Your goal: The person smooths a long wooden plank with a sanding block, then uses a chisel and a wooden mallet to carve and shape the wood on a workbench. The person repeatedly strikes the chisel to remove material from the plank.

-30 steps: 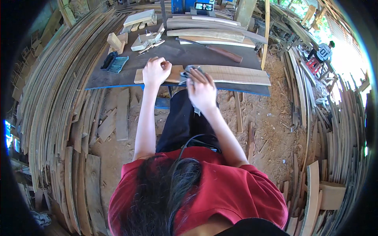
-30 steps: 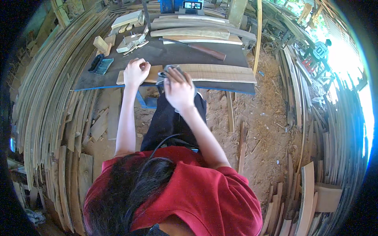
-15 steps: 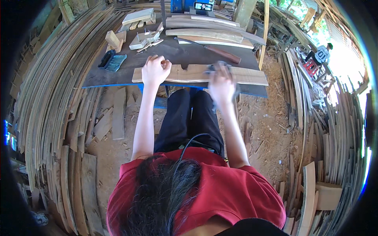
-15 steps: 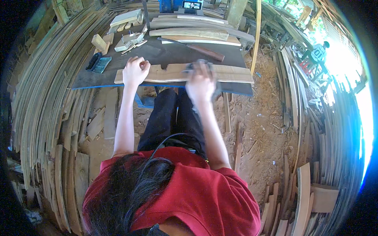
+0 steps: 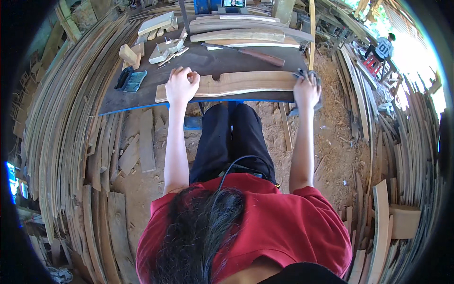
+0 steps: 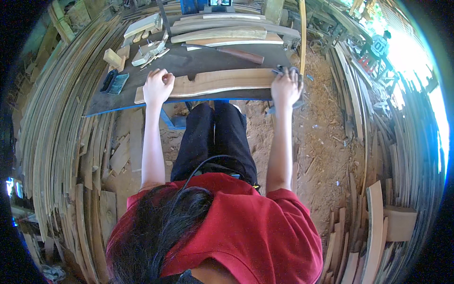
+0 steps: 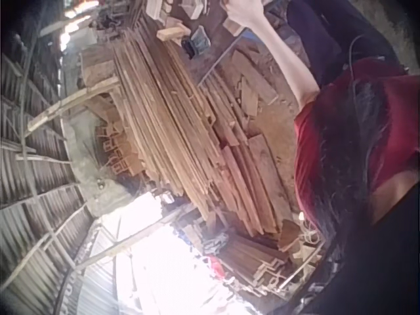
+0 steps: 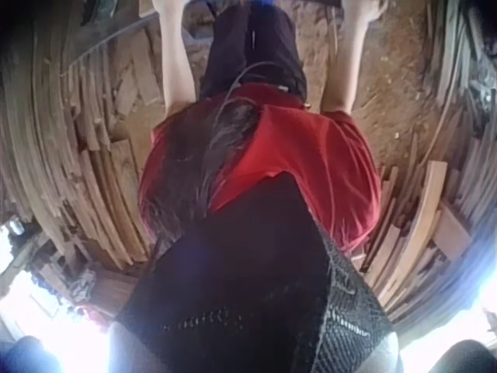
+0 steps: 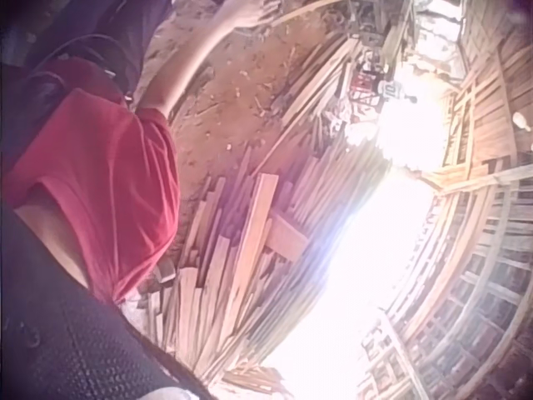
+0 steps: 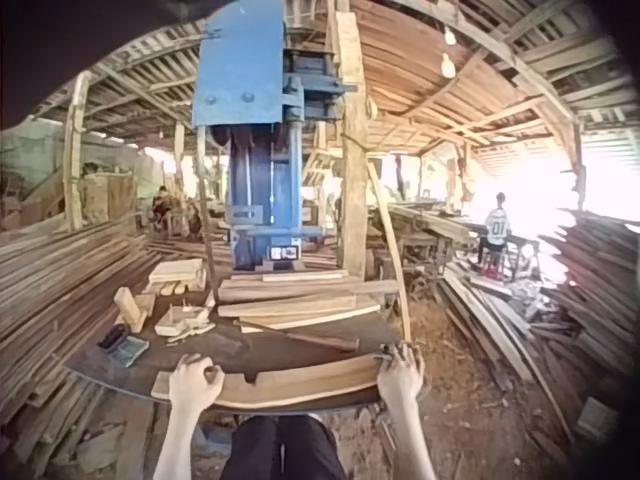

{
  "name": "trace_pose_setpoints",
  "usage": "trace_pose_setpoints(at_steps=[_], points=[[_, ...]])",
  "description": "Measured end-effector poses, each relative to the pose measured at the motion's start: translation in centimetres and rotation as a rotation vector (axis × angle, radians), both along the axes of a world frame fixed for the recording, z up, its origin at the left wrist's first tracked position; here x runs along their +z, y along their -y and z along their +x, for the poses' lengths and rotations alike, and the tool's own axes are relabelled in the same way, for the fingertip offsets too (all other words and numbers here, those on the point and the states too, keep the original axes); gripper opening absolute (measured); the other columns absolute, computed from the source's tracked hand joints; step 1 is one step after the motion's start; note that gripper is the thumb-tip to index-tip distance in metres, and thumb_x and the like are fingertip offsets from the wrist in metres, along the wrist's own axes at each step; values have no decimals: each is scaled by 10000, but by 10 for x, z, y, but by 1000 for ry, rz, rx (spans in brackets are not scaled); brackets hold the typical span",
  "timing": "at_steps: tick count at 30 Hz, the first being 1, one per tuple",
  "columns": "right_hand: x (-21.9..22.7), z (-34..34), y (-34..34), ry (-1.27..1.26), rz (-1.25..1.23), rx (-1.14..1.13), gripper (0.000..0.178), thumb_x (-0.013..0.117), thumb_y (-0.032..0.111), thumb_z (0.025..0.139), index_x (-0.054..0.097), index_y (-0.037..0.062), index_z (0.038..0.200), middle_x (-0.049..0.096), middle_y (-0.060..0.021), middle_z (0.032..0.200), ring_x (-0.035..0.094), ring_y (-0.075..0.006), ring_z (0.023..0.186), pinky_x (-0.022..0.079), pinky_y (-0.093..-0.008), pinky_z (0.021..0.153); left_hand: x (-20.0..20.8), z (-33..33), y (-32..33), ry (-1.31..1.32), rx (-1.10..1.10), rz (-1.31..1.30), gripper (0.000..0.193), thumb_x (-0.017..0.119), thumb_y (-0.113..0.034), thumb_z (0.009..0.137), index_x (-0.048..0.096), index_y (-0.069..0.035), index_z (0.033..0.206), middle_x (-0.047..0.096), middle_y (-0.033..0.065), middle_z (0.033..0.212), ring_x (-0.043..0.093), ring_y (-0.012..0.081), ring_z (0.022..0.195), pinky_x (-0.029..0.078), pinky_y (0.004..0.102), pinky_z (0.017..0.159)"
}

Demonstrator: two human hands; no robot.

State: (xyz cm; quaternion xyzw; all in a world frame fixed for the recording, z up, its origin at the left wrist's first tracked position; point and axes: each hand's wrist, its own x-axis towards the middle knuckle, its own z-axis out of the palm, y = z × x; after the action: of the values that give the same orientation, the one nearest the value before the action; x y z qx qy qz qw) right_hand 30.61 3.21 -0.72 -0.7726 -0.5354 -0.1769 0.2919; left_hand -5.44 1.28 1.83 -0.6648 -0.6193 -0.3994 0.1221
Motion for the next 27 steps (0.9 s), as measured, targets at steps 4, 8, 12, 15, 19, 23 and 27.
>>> trace_pose_setpoints(at_steps=[4,8,12,15,19,23,27], points=[[-5,-88,20,55,126,304,319,458,286,875,625,145,1107,549,-55,1252,476,-199,1196,250,-390,1064,1,1,-3,-5,-18,0,221,576,-224,767,518,-56,636,547,60,682,568,256,733,472,413,625],[0,-138,43,-20,196,584,319,439,288,891,621,143,1109,575,-67,1215,498,-239,1179,312,-429,1038,-3,-3,-6,-7,-12,5,217,576,-223,767,529,-56,636,554,62,686,572,260,733,473,407,634],[6,-59,16,38,-15,340,367,359,333,927,592,152,1145,482,-40,1321,429,-247,1242,309,-415,1053,-3,-5,-3,9,-20,29,214,581,-214,749,535,-56,612,561,60,671,575,255,729,487,400,625],[11,21,-5,-115,-97,154,432,316,337,920,520,181,1267,431,-69,1369,391,-240,1272,261,-381,1064,1,2,-5,17,-21,39,216,582,-209,739,534,-56,595,563,58,661,576,251,725,494,396,620],[7,6,-10,-31,-82,67,430,331,328,910,507,195,1279,426,-72,1374,362,-213,1293,192,-396,1092,1,3,-5,7,15,53,212,579,-205,737,538,-57,590,568,61,666,577,254,720,495,395,626],[11,-73,11,10,-161,327,426,280,343,937,483,196,1281,423,-48,1377,348,-195,1303,159,-405,1108,1,-3,-2,-7,21,37,210,577,-212,738,549,-59,597,571,64,667,580,257,720,496,397,632],[8,-158,48,-10,153,737,296,454,279,888,624,182,1109,579,-68,1189,508,-255,1163,333,-449,1028,2,-1,-2,26,39,-4,212,577,-219,740,560,-60,602,576,64,670,584,259,728,496,400,638]])
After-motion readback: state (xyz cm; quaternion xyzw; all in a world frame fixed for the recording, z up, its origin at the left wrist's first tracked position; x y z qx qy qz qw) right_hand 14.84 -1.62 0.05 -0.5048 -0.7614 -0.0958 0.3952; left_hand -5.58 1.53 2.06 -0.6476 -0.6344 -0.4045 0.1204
